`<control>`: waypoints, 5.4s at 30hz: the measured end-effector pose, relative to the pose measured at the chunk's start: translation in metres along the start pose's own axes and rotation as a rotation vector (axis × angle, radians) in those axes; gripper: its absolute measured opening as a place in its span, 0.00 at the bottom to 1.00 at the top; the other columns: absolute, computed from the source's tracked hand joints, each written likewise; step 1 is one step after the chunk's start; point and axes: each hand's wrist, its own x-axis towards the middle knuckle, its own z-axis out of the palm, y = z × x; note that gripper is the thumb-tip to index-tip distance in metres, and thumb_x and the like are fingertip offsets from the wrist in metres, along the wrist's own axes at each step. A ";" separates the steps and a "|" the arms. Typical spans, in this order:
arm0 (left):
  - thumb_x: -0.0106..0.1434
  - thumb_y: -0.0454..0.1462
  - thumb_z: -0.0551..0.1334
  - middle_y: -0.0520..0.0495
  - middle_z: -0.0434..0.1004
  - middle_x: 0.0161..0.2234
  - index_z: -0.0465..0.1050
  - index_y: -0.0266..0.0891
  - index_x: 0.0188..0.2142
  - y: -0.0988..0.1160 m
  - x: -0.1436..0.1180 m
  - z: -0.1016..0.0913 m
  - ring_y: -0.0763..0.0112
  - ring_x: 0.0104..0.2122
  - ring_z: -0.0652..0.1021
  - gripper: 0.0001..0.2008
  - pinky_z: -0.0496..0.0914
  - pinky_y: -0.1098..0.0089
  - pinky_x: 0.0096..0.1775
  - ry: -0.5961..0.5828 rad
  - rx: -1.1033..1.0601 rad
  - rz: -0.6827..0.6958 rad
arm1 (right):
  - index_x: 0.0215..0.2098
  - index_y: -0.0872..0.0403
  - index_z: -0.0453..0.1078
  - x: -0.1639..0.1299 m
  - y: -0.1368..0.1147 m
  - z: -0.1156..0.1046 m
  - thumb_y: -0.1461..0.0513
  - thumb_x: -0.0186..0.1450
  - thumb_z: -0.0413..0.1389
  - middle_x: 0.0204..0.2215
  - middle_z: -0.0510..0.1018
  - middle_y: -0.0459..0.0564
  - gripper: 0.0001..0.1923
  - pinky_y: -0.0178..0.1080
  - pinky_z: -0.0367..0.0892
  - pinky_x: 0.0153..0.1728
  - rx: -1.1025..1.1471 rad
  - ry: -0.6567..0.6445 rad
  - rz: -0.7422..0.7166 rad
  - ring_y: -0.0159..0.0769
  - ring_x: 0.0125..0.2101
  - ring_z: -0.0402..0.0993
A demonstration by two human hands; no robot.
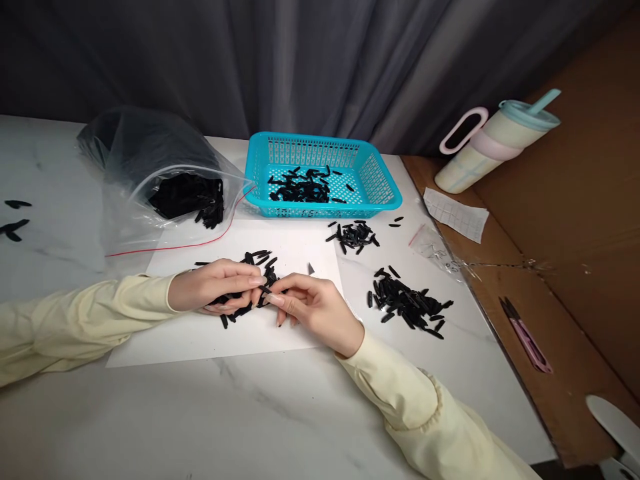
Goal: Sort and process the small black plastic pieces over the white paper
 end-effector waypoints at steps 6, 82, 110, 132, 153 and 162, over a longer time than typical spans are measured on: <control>0.64 0.39 0.53 0.60 0.53 0.12 0.66 0.34 0.26 0.002 -0.003 0.003 0.86 0.09 0.52 0.13 0.48 0.84 0.10 0.058 0.004 0.007 | 0.32 0.58 0.71 0.000 0.000 0.000 0.55 0.59 0.58 0.22 0.73 0.47 0.13 0.35 0.62 0.23 -0.036 0.002 0.005 0.30 0.21 0.68; 0.62 0.41 0.55 0.60 0.56 0.12 0.65 0.35 0.29 0.003 -0.003 0.002 0.85 0.09 0.52 0.11 0.48 0.83 0.09 0.072 -0.031 -0.039 | 0.36 0.56 0.73 -0.001 0.002 -0.001 0.57 0.59 0.58 0.22 0.73 0.47 0.10 0.34 0.61 0.19 -0.008 0.070 -0.040 0.29 0.19 0.68; 0.64 0.38 0.52 0.59 0.56 0.13 0.66 0.34 0.31 0.005 -0.005 0.005 0.85 0.09 0.52 0.10 0.47 0.84 0.10 0.111 -0.110 -0.056 | 0.36 0.54 0.74 -0.004 0.002 0.001 0.64 0.63 0.55 0.32 0.75 0.50 0.06 0.34 0.69 0.23 -0.310 0.185 -0.333 0.27 0.18 0.69; 0.63 0.39 0.54 0.61 0.55 0.12 0.64 0.38 0.34 0.002 -0.006 0.005 0.86 0.09 0.49 0.06 0.46 0.86 0.10 0.118 -0.066 -0.022 | 0.36 0.55 0.74 -0.003 0.004 0.002 0.66 0.61 0.57 0.32 0.76 0.49 0.06 0.32 0.68 0.21 -0.201 0.210 -0.320 0.25 0.19 0.69; 0.63 0.38 0.54 0.62 0.55 0.11 0.63 0.38 0.35 0.002 -0.005 0.006 0.86 0.09 0.49 0.05 0.46 0.86 0.10 0.138 -0.010 -0.009 | 0.34 0.56 0.74 -0.002 0.000 0.004 0.62 0.57 0.61 0.20 0.74 0.44 0.07 0.31 0.65 0.18 -0.062 0.228 -0.122 0.27 0.17 0.68; 0.62 0.42 0.57 0.62 0.55 0.11 0.62 0.38 0.35 0.002 -0.003 0.004 0.86 0.09 0.50 0.09 0.47 0.85 0.09 0.108 0.023 -0.006 | 0.32 0.56 0.74 -0.002 0.003 0.003 0.61 0.58 0.60 0.25 0.76 0.48 0.05 0.32 0.66 0.19 -0.144 0.259 -0.215 0.27 0.17 0.69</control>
